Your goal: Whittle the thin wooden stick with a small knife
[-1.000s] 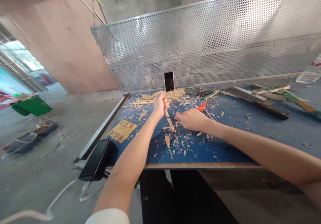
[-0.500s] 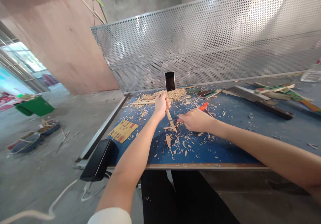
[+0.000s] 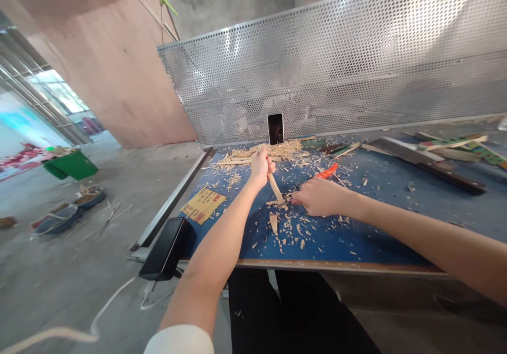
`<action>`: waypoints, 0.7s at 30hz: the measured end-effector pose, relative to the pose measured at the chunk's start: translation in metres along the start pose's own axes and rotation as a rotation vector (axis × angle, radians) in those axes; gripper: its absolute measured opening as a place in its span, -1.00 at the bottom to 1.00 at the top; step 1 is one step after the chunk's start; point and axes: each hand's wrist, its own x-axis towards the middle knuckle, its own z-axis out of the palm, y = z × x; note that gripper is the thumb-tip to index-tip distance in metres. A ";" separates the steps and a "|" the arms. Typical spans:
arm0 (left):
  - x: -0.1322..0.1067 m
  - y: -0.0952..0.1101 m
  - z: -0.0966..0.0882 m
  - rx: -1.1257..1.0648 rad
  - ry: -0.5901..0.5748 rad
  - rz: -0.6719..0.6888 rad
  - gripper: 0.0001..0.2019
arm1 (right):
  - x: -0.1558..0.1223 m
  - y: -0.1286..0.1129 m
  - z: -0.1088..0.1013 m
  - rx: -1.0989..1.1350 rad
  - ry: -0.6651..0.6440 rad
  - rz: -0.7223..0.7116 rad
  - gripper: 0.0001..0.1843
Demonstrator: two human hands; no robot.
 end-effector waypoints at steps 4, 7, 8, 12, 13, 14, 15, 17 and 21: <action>0.004 -0.003 -0.002 -0.022 0.001 0.002 -0.57 | -0.004 -0.004 -0.006 -0.050 0.096 0.100 -0.58; 0.003 -0.002 -0.002 -0.036 -0.041 -0.014 -0.56 | 0.004 -0.005 -0.003 -0.042 0.100 0.147 -0.56; 0.003 -0.001 -0.002 -0.038 -0.073 -0.018 -0.55 | 0.007 -0.005 -0.001 -0.037 0.099 0.161 -0.56; 0.000 0.000 -0.003 -0.065 -0.224 0.005 -0.53 | 0.014 -0.004 0.005 -0.023 0.107 0.230 -0.56; 0.000 0.000 -0.004 -0.081 -0.255 0.010 -0.54 | 0.015 -0.003 0.005 -0.018 0.109 0.248 -0.56; 0.000 0.000 -0.004 -0.098 -0.285 0.010 -0.55 | 0.015 -0.002 0.005 -0.013 0.113 0.265 -0.55; -0.001 0.000 -0.005 -0.113 -0.318 0.001 -0.56 | 0.015 -0.001 0.005 -0.010 0.119 0.281 -0.55; -0.002 0.001 -0.005 -0.129 -0.381 -0.042 -0.57 | 0.014 0.001 0.004 -0.006 0.134 0.305 -0.54; -0.006 0.005 -0.004 -0.142 -0.440 -0.113 -0.58 | 0.014 0.007 0.007 0.022 0.180 0.324 -0.56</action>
